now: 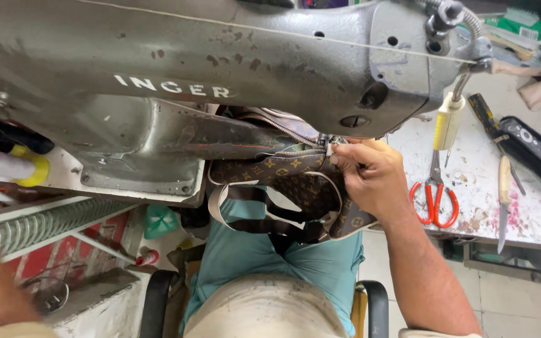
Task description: Stitching a leather bag using an industrial sewing machine and trimming thread with scissors
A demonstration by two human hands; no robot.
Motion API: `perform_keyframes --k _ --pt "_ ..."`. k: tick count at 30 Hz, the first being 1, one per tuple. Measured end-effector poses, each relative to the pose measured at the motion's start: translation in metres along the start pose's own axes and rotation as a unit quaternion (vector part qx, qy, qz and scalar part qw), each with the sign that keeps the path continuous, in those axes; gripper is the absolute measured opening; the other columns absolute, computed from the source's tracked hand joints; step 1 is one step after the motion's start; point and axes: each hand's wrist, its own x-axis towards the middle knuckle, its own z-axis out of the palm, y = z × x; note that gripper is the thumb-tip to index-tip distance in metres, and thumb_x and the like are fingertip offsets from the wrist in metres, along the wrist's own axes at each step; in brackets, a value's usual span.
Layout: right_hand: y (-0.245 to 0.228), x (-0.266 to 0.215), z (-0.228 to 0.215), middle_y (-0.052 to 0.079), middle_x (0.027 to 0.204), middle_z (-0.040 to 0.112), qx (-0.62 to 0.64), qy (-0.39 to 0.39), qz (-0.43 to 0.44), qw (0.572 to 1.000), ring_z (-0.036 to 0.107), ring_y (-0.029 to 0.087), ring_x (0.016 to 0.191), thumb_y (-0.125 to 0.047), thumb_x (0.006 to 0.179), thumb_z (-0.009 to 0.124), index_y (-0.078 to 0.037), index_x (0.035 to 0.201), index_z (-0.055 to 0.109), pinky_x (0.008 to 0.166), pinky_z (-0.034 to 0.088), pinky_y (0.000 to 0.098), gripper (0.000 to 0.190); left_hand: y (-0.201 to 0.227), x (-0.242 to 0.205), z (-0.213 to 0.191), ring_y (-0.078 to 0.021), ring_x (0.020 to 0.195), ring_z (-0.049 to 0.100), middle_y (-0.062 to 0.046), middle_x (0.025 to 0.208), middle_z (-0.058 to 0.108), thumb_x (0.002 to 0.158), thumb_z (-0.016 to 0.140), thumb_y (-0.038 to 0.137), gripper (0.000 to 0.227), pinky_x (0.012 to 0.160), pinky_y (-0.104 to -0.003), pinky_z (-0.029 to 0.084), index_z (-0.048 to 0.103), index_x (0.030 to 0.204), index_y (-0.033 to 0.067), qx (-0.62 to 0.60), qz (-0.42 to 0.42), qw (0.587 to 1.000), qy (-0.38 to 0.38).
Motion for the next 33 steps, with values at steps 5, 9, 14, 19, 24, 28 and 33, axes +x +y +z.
perform_keyframes --k 5,9,14,19,24,28,33 --pt "-0.015 0.000 -0.005 0.011 0.100 0.078 -0.061 -0.033 0.055 0.996 0.073 0.023 0.083 -0.001 0.090 0.076 -0.010 0.100 0.080 0.078 0.055 0.0329 0.014 0.027 -0.001 0.077 -0.0294 0.075 0.064 -0.007 0.082 0.071 0.090 0.081 0.024 0.017 0.071 -0.047 0.049 0.075 0.081 0.0112 -0.045 0.036 0.997 -0.047" --pt "-0.018 0.001 0.002 0.011 0.097 0.078 -0.071 -0.036 0.055 0.995 0.072 0.024 0.081 -0.002 0.091 0.075 -0.009 0.099 0.078 0.077 0.054 0.0345 0.011 0.051 -0.036 0.190 -0.0311 0.105 0.062 -0.008 0.106 0.069 0.095 0.071 0.030 0.023 0.106 -0.056 0.037 0.070 0.105 0.0092 -0.182 -0.032 0.979 -0.089" --pt "-0.003 -0.002 0.010 0.012 0.100 0.076 -0.037 0.021 0.019 0.999 0.074 0.039 0.094 -0.006 0.092 0.080 -0.009 0.094 0.079 0.078 0.058 0.0438 0.004 0.053 -0.054 0.255 -0.0278 0.110 0.061 -0.002 0.108 0.068 0.088 0.076 0.033 0.018 0.103 -0.069 0.031 0.078 0.103 0.0225 -0.126 -0.121 0.982 -0.075" --pt "0.003 -0.003 0.016 0.014 0.098 0.075 -0.046 0.014 0.023 0.999 0.073 0.040 0.092 -0.004 0.091 0.079 -0.009 0.096 0.080 0.077 0.058 0.0449 0.007 0.046 -0.057 0.263 -0.0235 0.104 0.062 0.003 0.102 0.067 0.086 0.076 0.032 0.010 0.098 -0.061 0.035 0.077 0.095 0.0298 -0.119 -0.128 0.982 -0.071" --pt "-0.005 0.006 0.017 0.014 0.088 0.073 -0.048 0.016 0.040 0.998 0.073 0.040 0.085 -0.003 0.090 0.078 -0.009 0.094 0.080 0.072 0.057 0.0443 0.007 0.037 -0.050 0.270 -0.0214 0.093 0.060 0.007 0.090 0.061 0.091 0.072 0.029 0.006 0.089 -0.053 0.036 0.072 0.086 0.0321 -0.120 -0.091 0.987 -0.064" --pt "-0.005 0.004 0.021 0.012 0.084 0.073 -0.060 0.027 0.053 0.996 0.073 0.038 0.081 -0.005 0.091 0.079 -0.011 0.094 0.081 0.070 0.058 0.0409 0.007 0.032 -0.064 0.289 -0.0214 0.091 0.060 0.006 0.087 0.062 0.091 0.072 0.024 0.008 0.090 -0.054 0.036 0.072 0.085 0.0296 -0.128 -0.062 0.987 -0.068" --pt "-0.011 0.009 0.020 0.017 0.078 0.072 -0.043 0.030 0.074 0.996 0.073 0.040 0.077 -0.004 0.088 0.080 -0.008 0.094 0.081 0.066 0.057 0.0405 0.007 0.030 -0.065 0.290 -0.0228 0.089 0.061 0.002 0.087 0.062 0.089 0.072 0.019 0.008 0.090 -0.053 0.035 0.070 0.084 0.0259 -0.127 -0.047 0.988 -0.069"
